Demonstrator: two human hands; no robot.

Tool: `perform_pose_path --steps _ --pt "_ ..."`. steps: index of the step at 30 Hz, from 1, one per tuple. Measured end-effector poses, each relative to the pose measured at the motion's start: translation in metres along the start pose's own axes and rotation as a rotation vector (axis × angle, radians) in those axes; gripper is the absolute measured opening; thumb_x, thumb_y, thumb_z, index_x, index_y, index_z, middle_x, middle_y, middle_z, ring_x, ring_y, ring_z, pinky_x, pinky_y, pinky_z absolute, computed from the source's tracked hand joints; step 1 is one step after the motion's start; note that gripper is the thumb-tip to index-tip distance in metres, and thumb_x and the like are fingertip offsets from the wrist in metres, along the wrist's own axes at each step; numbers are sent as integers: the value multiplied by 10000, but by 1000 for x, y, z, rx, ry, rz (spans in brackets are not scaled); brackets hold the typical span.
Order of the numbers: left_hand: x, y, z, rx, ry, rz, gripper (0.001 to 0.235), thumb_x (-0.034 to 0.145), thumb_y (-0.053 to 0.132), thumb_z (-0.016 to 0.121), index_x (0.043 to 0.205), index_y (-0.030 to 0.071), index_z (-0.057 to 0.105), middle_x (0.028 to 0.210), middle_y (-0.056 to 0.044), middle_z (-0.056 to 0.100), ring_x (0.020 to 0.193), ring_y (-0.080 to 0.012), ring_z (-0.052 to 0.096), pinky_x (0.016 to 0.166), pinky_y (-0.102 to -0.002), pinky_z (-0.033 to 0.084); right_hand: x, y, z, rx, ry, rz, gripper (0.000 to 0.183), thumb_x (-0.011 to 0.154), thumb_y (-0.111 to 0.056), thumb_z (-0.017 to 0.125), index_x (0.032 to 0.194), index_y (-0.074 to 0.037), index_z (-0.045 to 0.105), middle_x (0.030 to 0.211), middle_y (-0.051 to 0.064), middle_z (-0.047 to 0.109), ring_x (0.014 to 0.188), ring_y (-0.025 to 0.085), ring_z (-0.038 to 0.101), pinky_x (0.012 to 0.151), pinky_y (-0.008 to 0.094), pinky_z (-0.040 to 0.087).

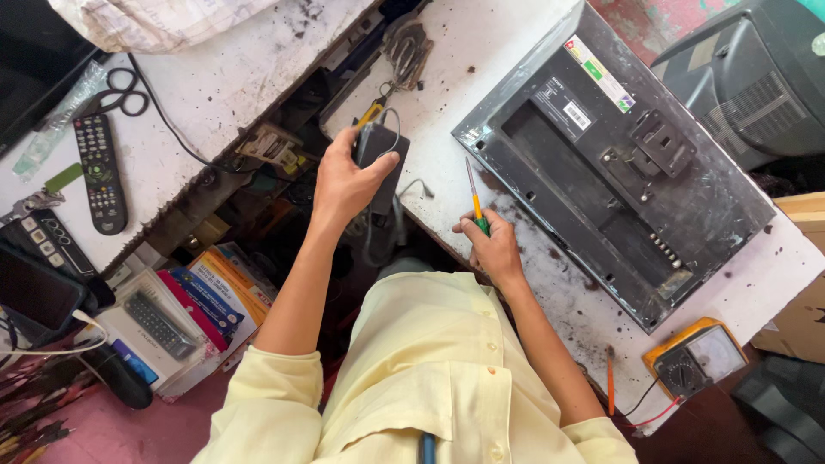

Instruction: The person uses a green-handled screwdriver to remove and then reinstall screws on the back panel of a Sony television. The person repeatedly unscrews and tightens screws at various locations on the device's rear casing.

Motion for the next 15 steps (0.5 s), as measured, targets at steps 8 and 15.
perform_pose_path --steps 8,15 --pt "69 -14 47 476 62 337 516 801 274 842 1206 35 630 1094 -204 691 1023 -413 658 855 -496 515 -5 3 -3 118 49 -46 155 972 -156 627 1039 -20 659 754 29 691 415 62 494 379 242 387" --pt "108 -59 79 187 98 476 576 911 321 805 1307 -32 583 1155 -231 687 1033 -384 683 872 -472 549 -40 41 -44 146 222 -138 154 994 -154 666 1079 -25 678 667 -63 540 509 26 462 453 206 362"
Point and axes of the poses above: each hand's wrist, its own x-axis towards the middle knuckle, its own z-axis out of the palm, y = z × x, the point moved 1 cm from there along x, towards the middle knuckle
